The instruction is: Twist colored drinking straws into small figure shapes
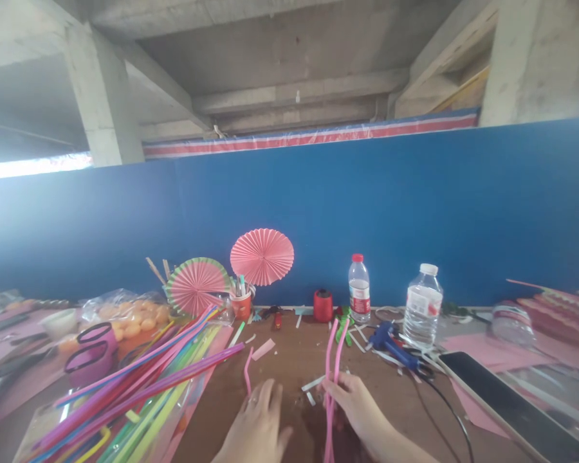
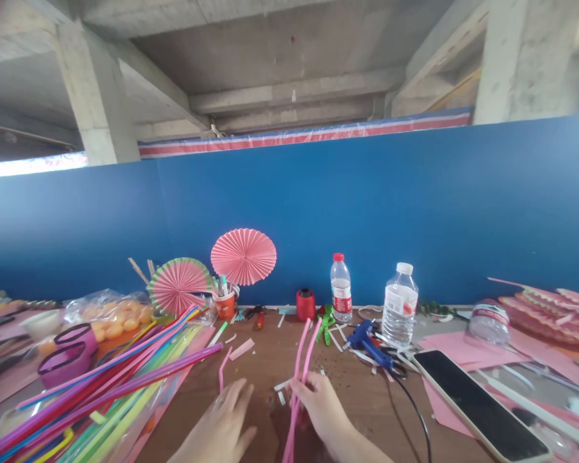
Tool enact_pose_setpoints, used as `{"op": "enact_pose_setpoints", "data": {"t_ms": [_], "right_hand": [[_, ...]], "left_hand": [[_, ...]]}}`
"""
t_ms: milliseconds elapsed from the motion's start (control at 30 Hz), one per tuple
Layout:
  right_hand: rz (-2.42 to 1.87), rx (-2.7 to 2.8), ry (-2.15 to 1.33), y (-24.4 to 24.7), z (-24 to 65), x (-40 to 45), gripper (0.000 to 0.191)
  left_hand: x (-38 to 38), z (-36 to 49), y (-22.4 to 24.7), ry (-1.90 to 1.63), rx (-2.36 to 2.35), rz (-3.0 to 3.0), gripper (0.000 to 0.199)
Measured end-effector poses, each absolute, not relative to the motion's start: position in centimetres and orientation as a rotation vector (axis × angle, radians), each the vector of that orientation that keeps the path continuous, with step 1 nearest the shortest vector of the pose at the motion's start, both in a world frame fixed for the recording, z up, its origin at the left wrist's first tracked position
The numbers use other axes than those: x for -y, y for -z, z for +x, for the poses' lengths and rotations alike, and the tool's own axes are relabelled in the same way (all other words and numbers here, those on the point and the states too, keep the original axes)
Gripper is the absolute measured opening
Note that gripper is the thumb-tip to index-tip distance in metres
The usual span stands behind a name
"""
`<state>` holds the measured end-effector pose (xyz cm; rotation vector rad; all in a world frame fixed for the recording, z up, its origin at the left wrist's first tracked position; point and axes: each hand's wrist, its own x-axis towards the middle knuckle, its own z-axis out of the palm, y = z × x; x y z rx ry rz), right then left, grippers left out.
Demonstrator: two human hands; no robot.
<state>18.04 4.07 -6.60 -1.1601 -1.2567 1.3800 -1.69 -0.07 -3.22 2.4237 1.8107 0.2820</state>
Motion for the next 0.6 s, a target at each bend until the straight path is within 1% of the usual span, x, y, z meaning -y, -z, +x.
{"op": "enact_pose_setpoints", "data": {"t_ms": [67,167,233,333,600], "right_hand": [[-1.141,1.150,-1.383,6.5,18.4,-4.3,0.027],[-1.123,1.078,-1.396,6.4,18.6,-4.3,0.025],[-1.119,1.076,-1.415,6.3,18.6,-4.2,0.025],[-1.116,1.079,-1.431,6.4,18.6,-4.1,0.024],[-1.119,1.084,-1.450,6.5,19.0,-4.1,0.025]], "left_hand": [[-0.1,-4.3,4.7,-0.109,-1.862,2.454,0.060],[0.0,-8.0,5.6,-0.071,-1.846,2.541,0.057],[0.5,-10.1,5.3,-0.108,-1.861,2.575,0.052],[1.4,-12.4,4.0,-0.154,-1.741,2.634,0.043],[1.7,-13.1,2.2,-0.051,-1.744,2.446,0.049]]}}
